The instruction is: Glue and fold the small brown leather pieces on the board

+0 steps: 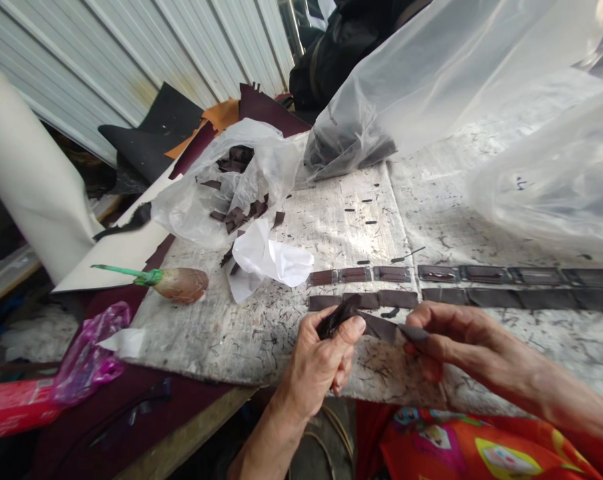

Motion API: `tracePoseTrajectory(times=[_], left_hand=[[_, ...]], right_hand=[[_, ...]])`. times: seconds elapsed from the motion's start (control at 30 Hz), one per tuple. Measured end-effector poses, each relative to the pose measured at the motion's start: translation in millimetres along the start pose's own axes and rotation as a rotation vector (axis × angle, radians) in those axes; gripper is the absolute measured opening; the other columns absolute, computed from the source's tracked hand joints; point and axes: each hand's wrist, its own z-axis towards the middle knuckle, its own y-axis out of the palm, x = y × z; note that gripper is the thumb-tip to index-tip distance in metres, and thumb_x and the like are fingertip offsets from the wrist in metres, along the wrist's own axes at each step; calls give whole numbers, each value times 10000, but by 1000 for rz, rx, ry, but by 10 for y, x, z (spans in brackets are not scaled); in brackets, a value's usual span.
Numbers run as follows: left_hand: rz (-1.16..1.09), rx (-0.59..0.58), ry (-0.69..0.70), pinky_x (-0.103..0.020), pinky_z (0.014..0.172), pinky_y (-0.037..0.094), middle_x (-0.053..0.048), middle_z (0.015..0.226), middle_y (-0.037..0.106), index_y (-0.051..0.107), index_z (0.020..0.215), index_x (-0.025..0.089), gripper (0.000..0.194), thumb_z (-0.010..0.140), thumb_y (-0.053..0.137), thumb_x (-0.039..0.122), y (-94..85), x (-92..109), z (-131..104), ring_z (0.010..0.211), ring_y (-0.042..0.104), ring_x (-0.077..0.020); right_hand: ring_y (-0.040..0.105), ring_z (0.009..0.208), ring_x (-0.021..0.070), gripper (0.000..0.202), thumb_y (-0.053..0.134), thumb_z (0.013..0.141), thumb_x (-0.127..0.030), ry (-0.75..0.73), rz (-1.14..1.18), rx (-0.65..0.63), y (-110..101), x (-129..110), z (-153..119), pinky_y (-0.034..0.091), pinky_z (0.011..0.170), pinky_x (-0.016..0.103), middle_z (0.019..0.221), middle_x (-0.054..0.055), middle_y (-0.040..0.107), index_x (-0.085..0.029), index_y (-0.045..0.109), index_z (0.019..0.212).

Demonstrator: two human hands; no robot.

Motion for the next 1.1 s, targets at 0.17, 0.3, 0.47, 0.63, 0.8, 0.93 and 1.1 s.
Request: tracePoseTrajectory(times=[0.17,0.3,0.47,0.63,0.8,0.93,1.1], left_hand=[[8,-15,19,-127,283,237,124,408,343,438,670,213,375,813,671,470,-29,-11,16,306,252,-26],[10,-26,40,-134,285,242,120,422,355,437,663,212,374,827,656,468,-42,-1,11,306,261,-28],[22,23,90,-144,294,234,118,417,343,447,651,210,369,837,664,443,-62,-3,-48,312,256,-32],[1,219,233,-140,317,243,116,422,329,417,586,202,427,790,722,422,-296,86,-132,333,263,-25],[-34,429,299,-137,328,207,110,398,288,328,520,197,502,821,685,380,-513,188,-213,327,252,-18],[-51,339,199,-163,306,201,110,377,290,365,532,210,492,789,692,473,-365,89,-186,304,235,-31],[-49,254,147,-168,315,220,107,372,307,405,568,208,471,804,665,523,-199,-31,-116,309,251,-36]], right_hand=[[543,591,106,372,716,752,-567,-67,-52,32,-29,10,-33,441,559,216,651,-17,617,-204,643,784],[503,569,92,393,676,786,-582,-33,-109,-44,-26,-11,-26,427,531,210,672,-22,570,-195,636,843],[445,450,60,459,555,861,-621,46,-205,-89,43,-16,-61,352,426,188,576,-33,515,-181,581,732],[479,429,62,435,585,864,-575,57,-189,-106,16,16,-186,347,414,185,548,-31,541,-192,553,661],[542,393,87,388,645,806,-592,125,-78,-4,-133,22,-185,401,410,205,567,-16,607,-205,642,783],[563,425,116,485,660,744,-649,87,-70,56,-73,-46,-109,447,426,241,664,6,654,-232,666,993],[489,496,110,375,643,776,-599,-83,-171,111,148,-131,0,431,482,228,555,-31,521,-226,655,806]])
